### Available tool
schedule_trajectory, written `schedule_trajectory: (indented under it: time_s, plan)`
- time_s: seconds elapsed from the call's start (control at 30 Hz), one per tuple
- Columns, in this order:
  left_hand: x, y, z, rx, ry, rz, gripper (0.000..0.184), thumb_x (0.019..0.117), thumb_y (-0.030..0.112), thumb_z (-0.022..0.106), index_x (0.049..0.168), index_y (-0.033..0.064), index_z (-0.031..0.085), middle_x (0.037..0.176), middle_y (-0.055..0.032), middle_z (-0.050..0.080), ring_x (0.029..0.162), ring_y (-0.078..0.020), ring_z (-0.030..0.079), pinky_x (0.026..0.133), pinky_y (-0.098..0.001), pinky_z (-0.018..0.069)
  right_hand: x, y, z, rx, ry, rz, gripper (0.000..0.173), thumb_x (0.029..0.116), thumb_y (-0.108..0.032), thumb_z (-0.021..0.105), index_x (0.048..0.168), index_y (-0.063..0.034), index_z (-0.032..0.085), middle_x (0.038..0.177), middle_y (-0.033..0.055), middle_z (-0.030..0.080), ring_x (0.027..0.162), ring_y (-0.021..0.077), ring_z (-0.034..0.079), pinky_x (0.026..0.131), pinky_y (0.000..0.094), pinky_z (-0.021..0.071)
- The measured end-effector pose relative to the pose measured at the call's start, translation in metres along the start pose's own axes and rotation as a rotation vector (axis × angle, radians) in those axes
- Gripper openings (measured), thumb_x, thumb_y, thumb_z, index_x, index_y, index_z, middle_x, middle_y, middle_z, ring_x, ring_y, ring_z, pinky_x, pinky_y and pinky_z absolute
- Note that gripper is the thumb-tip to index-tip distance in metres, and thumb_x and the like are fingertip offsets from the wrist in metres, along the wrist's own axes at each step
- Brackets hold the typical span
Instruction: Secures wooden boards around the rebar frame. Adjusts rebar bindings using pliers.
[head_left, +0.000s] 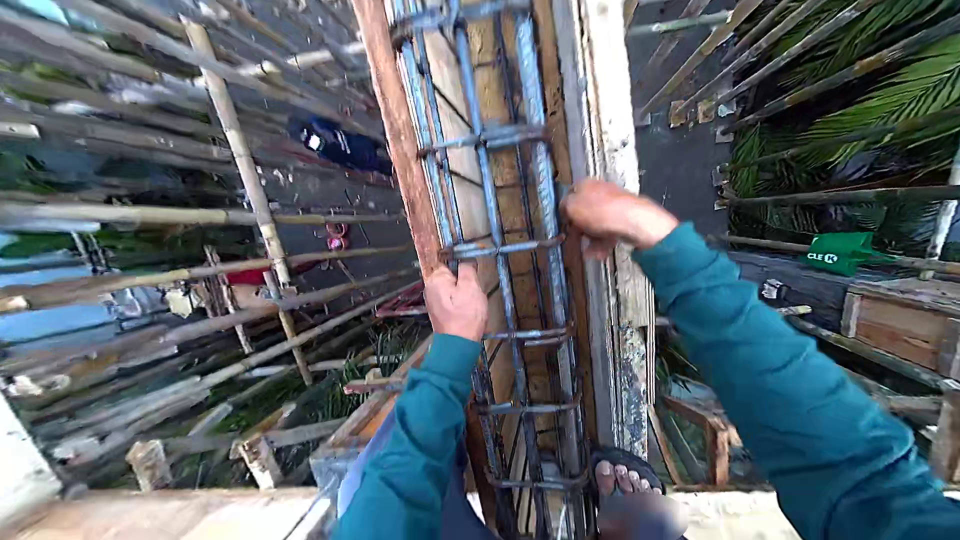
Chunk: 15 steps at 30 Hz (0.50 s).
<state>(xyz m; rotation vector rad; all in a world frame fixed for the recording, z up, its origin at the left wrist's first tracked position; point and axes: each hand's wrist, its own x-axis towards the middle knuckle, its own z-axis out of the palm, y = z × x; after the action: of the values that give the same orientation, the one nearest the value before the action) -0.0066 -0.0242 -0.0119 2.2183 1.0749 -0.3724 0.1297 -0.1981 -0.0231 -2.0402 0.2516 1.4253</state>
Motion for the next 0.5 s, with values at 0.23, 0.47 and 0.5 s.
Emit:
schedule_trajectory:
  time_s: [0.23,0.47,0.5]
  plan:
    - [0.006,-0.004,0.001,-0.059,-0.025,0.027,0.030,0.1032,0.030,0.053,0.086,0.0066,0.061,0.072,-0.0021,0.052,0.067,-0.0147,0.054,0.066,-0.0411,0.0452,0.009,-0.015,-0.006,-0.032,0.057,0.041,0.026,0.1071,-0.024,0.041,0.116,-0.0058,0.059,0.096,0.0135,0.073,0.063,0.0219,0.069,0.052,0.0370,0.0565]
    - [0.009,-0.004,0.002,-0.088,-0.013,0.036,0.028,0.1032,0.033,0.054,0.085,0.0119,0.060,0.069,0.0041,0.047,0.061,-0.0085,0.049,0.062,-0.0354,0.0428,0.017,-0.024,-0.005,0.056,0.073,0.050,0.028,0.1065,-0.018,0.044,0.130,-0.0103,0.056,0.116,0.0114,0.068,0.081,0.0212,0.071,0.061,0.0372,0.0592]
    - [0.010,-0.005,0.002,-0.104,-0.010,0.048,0.026,0.1029,0.032,0.054,0.086,0.0132,0.060,0.068,0.0058,0.047,0.059,-0.0065,0.048,0.060,-0.0329,0.0428,0.017,-0.025,-0.003,0.074,0.078,0.009,0.028,0.1069,-0.018,0.044,0.130,-0.0093,0.057,0.115,0.0118,0.067,0.081,0.0196,0.070,0.062,0.0358,0.0589]
